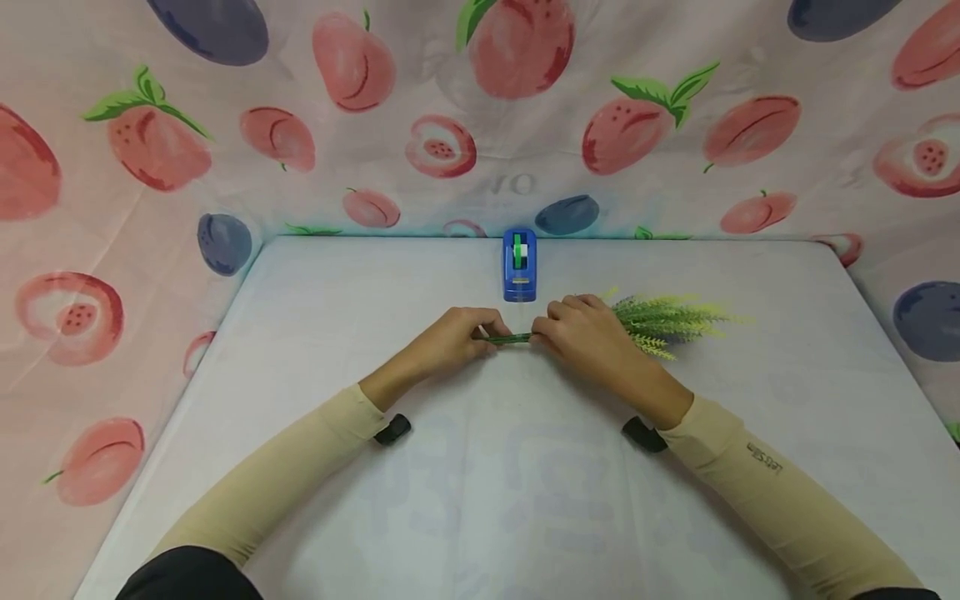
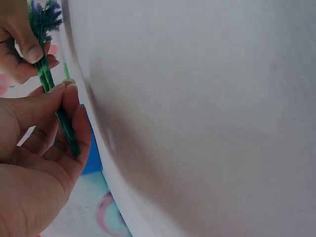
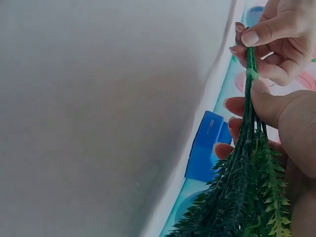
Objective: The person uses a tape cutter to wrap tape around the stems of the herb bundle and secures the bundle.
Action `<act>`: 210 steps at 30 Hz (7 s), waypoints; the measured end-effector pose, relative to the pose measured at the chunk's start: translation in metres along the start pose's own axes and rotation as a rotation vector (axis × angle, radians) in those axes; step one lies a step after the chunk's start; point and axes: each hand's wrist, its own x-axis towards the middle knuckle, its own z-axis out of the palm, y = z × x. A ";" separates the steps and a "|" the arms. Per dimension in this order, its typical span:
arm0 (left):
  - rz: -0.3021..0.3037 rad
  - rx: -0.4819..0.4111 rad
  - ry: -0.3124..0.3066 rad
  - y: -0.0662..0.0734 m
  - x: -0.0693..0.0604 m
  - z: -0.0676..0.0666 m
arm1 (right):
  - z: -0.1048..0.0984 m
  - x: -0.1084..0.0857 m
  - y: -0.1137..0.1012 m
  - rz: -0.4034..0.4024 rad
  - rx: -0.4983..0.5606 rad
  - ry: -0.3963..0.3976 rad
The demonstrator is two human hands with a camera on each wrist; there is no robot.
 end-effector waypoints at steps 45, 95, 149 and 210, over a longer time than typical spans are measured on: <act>-0.009 0.135 0.093 0.002 0.006 -0.010 | -0.004 0.013 0.011 0.014 -0.049 -0.084; -0.021 0.351 0.082 0.000 0.013 -0.008 | 0.001 0.025 0.021 0.075 -0.001 -0.127; -0.031 0.306 0.170 -0.003 0.023 -0.013 | 0.004 0.033 0.033 0.178 0.078 -0.222; -0.070 0.576 0.131 -0.003 0.041 -0.015 | 0.019 0.039 0.037 0.088 -0.078 0.003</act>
